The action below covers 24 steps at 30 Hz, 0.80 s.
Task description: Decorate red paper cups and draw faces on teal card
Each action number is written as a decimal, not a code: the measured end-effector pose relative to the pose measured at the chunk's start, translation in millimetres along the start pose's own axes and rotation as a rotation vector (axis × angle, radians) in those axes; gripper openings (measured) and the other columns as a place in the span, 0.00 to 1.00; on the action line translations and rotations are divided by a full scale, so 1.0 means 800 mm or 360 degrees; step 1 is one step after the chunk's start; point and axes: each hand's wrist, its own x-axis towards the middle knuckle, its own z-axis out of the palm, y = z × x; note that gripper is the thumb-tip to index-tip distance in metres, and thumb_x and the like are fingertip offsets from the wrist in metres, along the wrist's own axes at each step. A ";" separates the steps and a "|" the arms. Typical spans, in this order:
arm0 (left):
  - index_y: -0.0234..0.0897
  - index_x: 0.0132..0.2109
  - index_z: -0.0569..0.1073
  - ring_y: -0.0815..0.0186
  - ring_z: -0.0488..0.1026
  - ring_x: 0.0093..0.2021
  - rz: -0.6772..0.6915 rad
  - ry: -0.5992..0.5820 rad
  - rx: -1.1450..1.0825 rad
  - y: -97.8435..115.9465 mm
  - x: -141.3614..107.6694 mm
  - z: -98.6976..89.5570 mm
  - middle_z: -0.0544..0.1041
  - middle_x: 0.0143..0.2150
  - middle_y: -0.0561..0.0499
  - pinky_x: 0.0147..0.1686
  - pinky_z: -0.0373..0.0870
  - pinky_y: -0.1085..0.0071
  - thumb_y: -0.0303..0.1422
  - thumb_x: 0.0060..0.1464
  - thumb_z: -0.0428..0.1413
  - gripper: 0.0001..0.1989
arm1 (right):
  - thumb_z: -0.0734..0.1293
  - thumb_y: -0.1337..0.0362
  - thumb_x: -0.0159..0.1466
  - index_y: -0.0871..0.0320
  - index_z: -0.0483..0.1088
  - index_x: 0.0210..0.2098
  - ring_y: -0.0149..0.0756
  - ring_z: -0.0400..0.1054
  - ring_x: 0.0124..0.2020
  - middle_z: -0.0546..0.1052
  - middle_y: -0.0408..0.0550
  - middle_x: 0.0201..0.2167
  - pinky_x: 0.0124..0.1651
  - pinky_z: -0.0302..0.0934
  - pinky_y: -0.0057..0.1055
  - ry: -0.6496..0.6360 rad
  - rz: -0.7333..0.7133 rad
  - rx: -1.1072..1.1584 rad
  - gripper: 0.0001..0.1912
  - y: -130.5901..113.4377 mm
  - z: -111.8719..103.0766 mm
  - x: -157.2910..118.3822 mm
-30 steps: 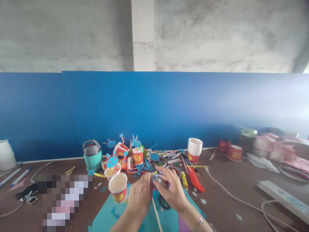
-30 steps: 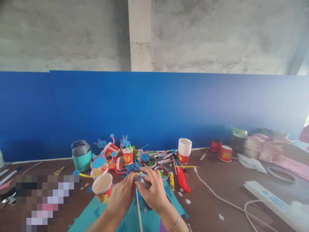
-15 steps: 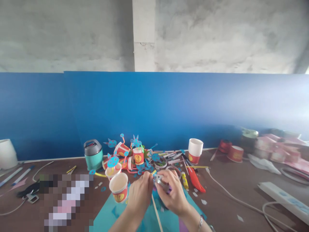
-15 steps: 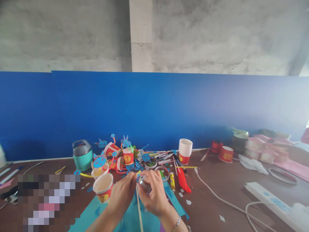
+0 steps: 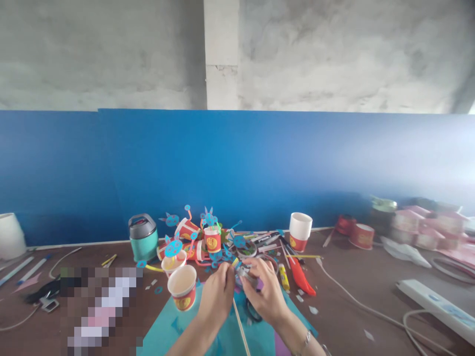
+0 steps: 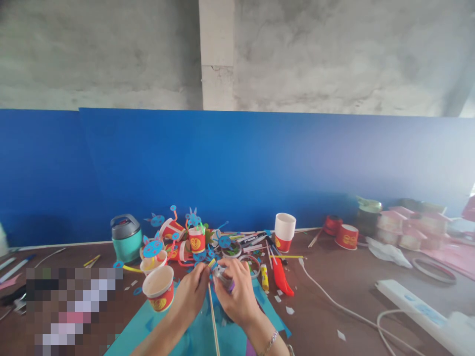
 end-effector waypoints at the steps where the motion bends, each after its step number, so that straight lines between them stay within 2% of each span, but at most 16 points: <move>1: 0.42 0.33 0.62 0.63 0.75 0.32 -0.0004 0.0000 -0.0054 0.000 0.000 0.001 0.75 0.29 0.51 0.30 0.60 0.73 0.34 0.63 0.36 0.14 | 0.63 0.63 0.60 0.56 0.64 0.44 0.42 0.70 0.33 0.75 0.43 0.26 0.44 0.56 0.41 0.0001 0.0004 0.0000 0.12 0.000 0.000 0.000; 11: 0.41 0.32 0.62 0.65 0.68 0.30 -0.0017 0.0023 -0.0480 -0.002 0.004 0.004 0.69 0.27 0.54 0.31 0.61 0.73 0.38 0.61 0.40 0.12 | 0.62 0.64 0.59 0.56 0.64 0.44 0.42 0.71 0.33 0.76 0.45 0.27 0.45 0.55 0.41 -0.0011 0.0032 -0.0031 0.12 0.004 0.001 0.002; 19: 0.38 0.32 0.66 0.68 0.61 0.27 -0.0017 -0.0009 -0.0769 -0.003 0.007 0.005 0.61 0.25 0.57 0.27 0.57 0.75 0.44 0.59 0.44 0.15 | 0.62 0.65 0.59 0.55 0.64 0.44 0.42 0.71 0.34 0.76 0.44 0.27 0.45 0.56 0.40 -0.0020 0.0015 -0.0017 0.13 0.006 0.000 0.002; 24: 0.36 0.33 0.68 0.69 0.60 0.27 0.0058 -0.0015 -0.0951 -0.009 0.013 0.007 0.62 0.25 0.57 0.27 0.56 0.76 0.42 0.58 0.47 0.14 | 0.62 0.65 0.59 0.55 0.63 0.46 0.40 0.70 0.32 0.75 0.42 0.25 0.48 0.55 0.42 -0.0013 0.0084 0.0025 0.15 0.007 0.000 0.001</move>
